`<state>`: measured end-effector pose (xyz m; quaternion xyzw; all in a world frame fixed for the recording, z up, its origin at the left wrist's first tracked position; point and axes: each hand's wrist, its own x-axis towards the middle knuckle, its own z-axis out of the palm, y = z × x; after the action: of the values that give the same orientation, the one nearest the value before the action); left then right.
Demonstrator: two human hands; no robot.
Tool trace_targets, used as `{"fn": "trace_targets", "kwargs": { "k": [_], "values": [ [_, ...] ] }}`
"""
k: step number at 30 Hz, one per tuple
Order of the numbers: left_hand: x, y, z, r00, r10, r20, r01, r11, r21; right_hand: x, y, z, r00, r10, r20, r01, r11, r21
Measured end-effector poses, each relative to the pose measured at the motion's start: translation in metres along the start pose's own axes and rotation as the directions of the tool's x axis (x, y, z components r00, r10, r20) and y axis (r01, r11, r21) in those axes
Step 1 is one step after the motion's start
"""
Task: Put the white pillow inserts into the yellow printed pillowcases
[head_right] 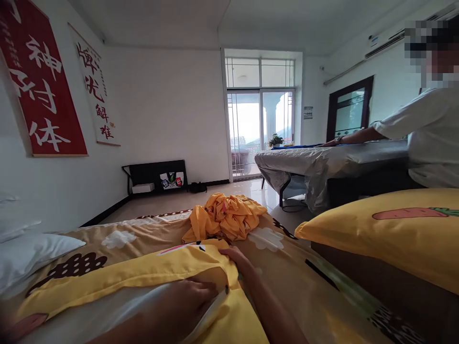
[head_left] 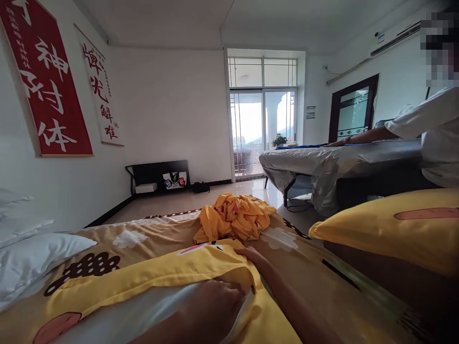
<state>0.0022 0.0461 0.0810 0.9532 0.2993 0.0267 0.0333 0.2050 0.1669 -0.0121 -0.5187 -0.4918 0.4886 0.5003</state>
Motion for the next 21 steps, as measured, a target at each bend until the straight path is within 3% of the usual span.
{"fn": "trace_targets", "kwargs": {
  "k": [2,5,8,10,12,15,18,21],
  "values": [
    [-0.009,-0.001,-0.015,0.992,-0.079,-0.095,0.089,0.991,0.103,0.006,-0.007,-0.002,0.999,-0.036,-0.003,0.036,0.999,0.029],
    [-0.015,-0.011,-0.030,0.943,-0.161,-0.291,0.238,0.939,0.250,0.010,-0.028,-0.011,0.990,-0.133,-0.041,0.136,0.987,0.082],
    [-0.014,-0.024,-0.034,0.942,-0.268,-0.202,0.319,0.901,0.295,0.005,-0.054,-0.020,0.980,-0.194,-0.030,0.196,0.977,0.079],
    [-0.016,-0.029,-0.031,0.970,-0.215,-0.116,0.243,0.903,0.355,-0.002,-0.069,-0.027,0.979,-0.204,0.026,0.203,0.977,0.060],
    [-0.023,-0.030,-0.028,0.996,-0.070,-0.062,0.090,0.897,0.433,-0.006,-0.080,-0.036,0.975,-0.217,0.039,0.215,0.976,0.046],
    [-0.039,-0.024,-0.025,0.993,0.117,-0.029,-0.084,0.845,0.529,-0.006,-0.092,-0.047,0.959,-0.267,-0.093,0.270,0.962,0.032],
    [-0.051,-0.012,-0.023,0.981,0.190,-0.032,-0.131,0.778,0.614,-0.007,-0.101,-0.046,0.929,-0.304,-0.209,0.316,0.948,0.026],
    [-0.056,0.001,-0.027,0.985,0.170,0.001,-0.134,0.769,0.625,-0.018,-0.108,-0.040,0.926,-0.308,-0.220,0.325,0.944,0.048]
  ]
}}
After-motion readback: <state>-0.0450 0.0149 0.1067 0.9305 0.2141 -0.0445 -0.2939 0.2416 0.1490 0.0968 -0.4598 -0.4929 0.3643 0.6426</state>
